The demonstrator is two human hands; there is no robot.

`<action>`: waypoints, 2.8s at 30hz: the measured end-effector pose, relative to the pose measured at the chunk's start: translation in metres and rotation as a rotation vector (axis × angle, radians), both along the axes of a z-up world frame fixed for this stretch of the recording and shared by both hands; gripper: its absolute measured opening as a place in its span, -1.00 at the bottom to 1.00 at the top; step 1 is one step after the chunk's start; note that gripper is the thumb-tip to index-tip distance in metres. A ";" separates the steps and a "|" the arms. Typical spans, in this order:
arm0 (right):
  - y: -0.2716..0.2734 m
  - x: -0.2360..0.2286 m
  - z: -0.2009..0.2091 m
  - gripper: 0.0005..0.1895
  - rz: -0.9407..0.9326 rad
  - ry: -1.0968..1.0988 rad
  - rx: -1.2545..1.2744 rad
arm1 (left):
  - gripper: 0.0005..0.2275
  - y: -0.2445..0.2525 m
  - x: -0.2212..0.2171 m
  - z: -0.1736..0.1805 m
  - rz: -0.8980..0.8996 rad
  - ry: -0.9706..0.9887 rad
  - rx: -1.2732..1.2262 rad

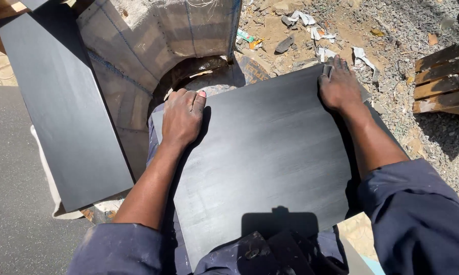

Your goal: Sanding the surface of a black rectangular plate with sandpaper to prepare it for finishing.

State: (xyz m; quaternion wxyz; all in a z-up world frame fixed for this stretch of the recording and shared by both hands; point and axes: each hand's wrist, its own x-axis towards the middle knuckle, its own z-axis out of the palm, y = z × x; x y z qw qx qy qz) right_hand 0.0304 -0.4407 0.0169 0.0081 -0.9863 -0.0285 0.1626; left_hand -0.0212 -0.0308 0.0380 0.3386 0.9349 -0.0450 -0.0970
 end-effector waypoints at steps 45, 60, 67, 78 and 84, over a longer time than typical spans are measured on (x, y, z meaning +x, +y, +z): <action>0.094 0.001 0.021 -0.44 0.239 0.018 0.445 | -0.59 -0.003 -0.112 0.041 0.386 -0.129 0.240; 0.258 -0.053 0.079 -0.42 0.570 0.199 0.646 | -0.51 -0.001 -0.120 0.041 0.502 -0.014 -0.114; 0.189 -0.018 0.040 -0.50 0.566 -0.062 0.330 | -0.35 0.001 -0.114 0.048 0.278 0.038 0.225; 0.303 -0.046 0.054 -0.36 0.479 0.098 0.321 | -0.24 -0.002 -0.110 0.051 0.310 -0.140 0.105; 0.053 0.014 0.001 -0.33 0.041 0.014 0.022 | -0.28 0.006 -0.115 0.045 0.286 -0.079 0.103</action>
